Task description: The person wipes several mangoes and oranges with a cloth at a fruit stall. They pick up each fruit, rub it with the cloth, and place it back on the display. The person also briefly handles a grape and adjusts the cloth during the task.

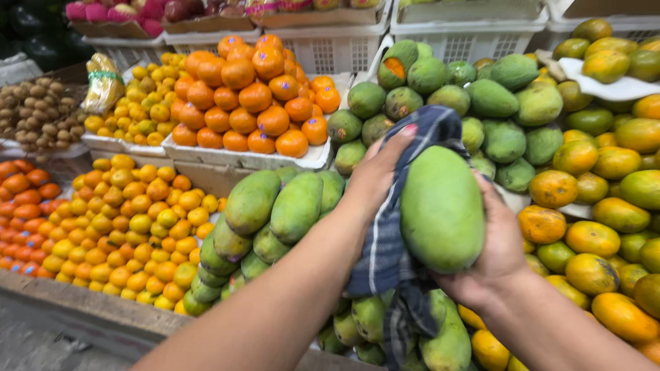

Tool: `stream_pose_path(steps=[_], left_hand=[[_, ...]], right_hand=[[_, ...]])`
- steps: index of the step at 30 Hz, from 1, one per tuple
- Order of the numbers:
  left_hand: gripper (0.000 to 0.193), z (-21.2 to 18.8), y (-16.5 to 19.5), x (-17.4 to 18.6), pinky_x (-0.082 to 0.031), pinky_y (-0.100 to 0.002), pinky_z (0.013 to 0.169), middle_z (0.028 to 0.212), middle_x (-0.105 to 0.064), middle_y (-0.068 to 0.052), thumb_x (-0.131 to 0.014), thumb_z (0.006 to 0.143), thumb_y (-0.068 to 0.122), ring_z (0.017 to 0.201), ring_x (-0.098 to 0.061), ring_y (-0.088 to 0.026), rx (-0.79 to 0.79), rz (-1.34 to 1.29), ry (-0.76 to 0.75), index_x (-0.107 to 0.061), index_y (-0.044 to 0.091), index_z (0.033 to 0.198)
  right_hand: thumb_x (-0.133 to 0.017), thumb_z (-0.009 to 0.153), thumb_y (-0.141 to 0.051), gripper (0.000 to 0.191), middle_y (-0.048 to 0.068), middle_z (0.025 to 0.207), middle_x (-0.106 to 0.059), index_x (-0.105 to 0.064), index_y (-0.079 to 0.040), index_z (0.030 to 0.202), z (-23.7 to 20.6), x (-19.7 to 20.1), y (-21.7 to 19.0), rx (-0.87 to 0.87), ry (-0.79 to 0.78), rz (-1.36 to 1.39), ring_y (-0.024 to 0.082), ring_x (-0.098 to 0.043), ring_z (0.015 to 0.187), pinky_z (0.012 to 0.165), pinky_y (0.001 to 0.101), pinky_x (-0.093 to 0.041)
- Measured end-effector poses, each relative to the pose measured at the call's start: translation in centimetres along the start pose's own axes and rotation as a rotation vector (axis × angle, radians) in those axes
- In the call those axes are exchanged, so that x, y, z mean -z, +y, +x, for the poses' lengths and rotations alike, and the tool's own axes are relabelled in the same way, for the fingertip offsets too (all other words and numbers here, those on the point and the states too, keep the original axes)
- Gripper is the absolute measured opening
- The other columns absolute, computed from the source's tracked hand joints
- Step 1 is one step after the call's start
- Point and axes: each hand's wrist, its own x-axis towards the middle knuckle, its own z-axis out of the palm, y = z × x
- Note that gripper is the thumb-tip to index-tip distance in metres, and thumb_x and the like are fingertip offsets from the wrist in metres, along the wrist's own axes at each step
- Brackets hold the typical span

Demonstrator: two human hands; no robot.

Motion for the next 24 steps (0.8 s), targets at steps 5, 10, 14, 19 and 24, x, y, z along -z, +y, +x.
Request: stream_pose_path(steps=[5, 10, 14, 19, 24], left_hand=[[0.033, -0.3, -2.6, 3.3, -0.059, -0.034, 0.069, 0.095, -0.073, -0.009, -0.070, 0.094, 0.022, 0.076, -0.070, -0.018, -0.131, -0.139, 0.408, -0.063, 0.001, 0.118], [0.037, -5.7, -0.7, -0.9, -0.055, -0.036, 0.089, 0.114, -0.071, -0.008, -0.061, 0.096, 0.018, 0.100, -0.069, -0.021, -0.143, 0.253, 0.616, -0.054, 0.009, 0.131], [0.052, -9.8, 1.6, -4.1, -0.047, -0.039, 0.107, 0.132, -0.063, -0.018, -0.075, 0.092, 0.015, 0.124, -0.061, -0.028, -0.615, 0.873, 0.238, -0.058, 0.001, 0.139], [0.050, -5.0, 4.3, 1.4, -0.058, -0.034, 0.085, 0.110, -0.073, -0.009, -0.079, 0.084, 0.018, 0.094, -0.069, -0.018, 0.161, 0.230, -0.230, -0.067, 0.002, 0.130], [0.042, -2.9, 0.9, 6.0, -0.059, -0.032, 0.077, 0.102, -0.078, -0.007, -0.079, 0.080, 0.017, 0.085, -0.072, -0.016, 0.092, 0.348, 0.015, -0.073, 0.004, 0.120]], right_hand=[[-0.042, 0.101, -0.050, 0.053, 0.012, 0.130, -0.068, -0.060, -0.013, 0.135, 1.0, -0.6, 1.0, 0.100, 0.028, -0.260, 0.025, -0.066, 0.114, 0.099, 0.0451, -0.052], [-0.049, 0.098, -0.045, 0.045, 0.006, 0.133, -0.068, -0.061, -0.019, 0.134, 0.9, 0.1, 1.4, 0.006, 0.156, -0.417, 0.021, -0.066, 0.114, 0.100, 0.0471, -0.053], [-0.044, 0.103, -0.042, 0.045, 0.014, 0.127, -0.066, -0.061, -0.010, 0.129, 0.9, -0.3, 1.8, -0.107, 0.151, -0.090, 0.029, -0.064, 0.113, 0.101, 0.0506, -0.052], [-0.038, 0.098, -0.042, 0.044, 0.006, 0.118, -0.071, -0.063, -0.014, 0.121, -0.3, -0.7, 3.6, -0.286, 0.235, 0.075, 0.024, -0.069, 0.106, 0.093, 0.0484, -0.056], [-0.048, 0.106, -0.045, 0.048, 0.013, 0.123, -0.072, -0.060, -0.007, 0.131, -1.0, 0.5, 5.5, -0.210, -0.351, 0.019, 0.029, -0.069, 0.109, 0.089, 0.0519, -0.058]])
